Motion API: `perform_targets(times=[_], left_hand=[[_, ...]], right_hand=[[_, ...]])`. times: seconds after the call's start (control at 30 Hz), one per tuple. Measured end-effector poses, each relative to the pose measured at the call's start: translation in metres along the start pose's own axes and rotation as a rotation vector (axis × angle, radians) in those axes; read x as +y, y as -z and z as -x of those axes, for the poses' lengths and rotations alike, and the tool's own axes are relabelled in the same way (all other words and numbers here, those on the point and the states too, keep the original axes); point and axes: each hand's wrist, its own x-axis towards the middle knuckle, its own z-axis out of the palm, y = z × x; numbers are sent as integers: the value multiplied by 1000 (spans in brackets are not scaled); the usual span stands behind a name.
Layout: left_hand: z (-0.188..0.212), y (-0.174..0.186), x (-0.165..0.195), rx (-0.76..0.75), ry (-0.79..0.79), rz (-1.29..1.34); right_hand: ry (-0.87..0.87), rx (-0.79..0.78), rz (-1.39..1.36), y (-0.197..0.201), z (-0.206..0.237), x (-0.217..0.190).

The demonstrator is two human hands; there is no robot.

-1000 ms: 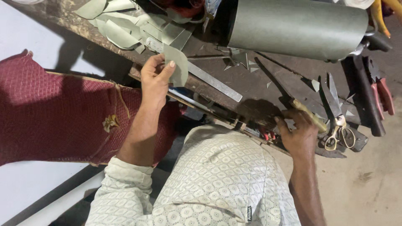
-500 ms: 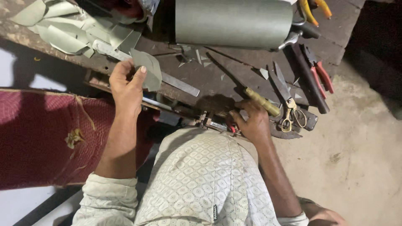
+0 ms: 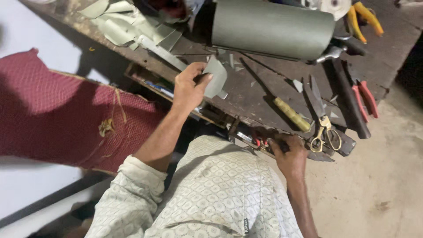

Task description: The person cuts a flat sheet of metal into smaller pieces using large shears. They repeatedly pick up pieces, align them, and trim edges or cut them into smaller shapes, placing the cut pieces on the workbench.

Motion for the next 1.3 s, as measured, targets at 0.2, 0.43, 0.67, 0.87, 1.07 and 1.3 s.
perform_targets(times=[0.2,0.43,0.67,0.87,1.07,1.3], left_hand=[[-15,-20,-3,-90,10,-60],[-40,-23,-29,-243,-206,-292],[-65,-29,-78,-574,-330,-281],[-69,-45,-102,-831,-346,-160],[-66,-68,-83,-1046,-705,-299],[-25,-99,-59,-1084,-599,-438]], right_hand=[[-65,0,-77,29,-15,1],[-267,79,-161,48,-20,-5],[-499,254,-38,24,-8,-10],[-615,472,-89,-33,29,-46],[-803,583,-138,-68,86,-78],[-785,849,-128,-89,142,-113]])
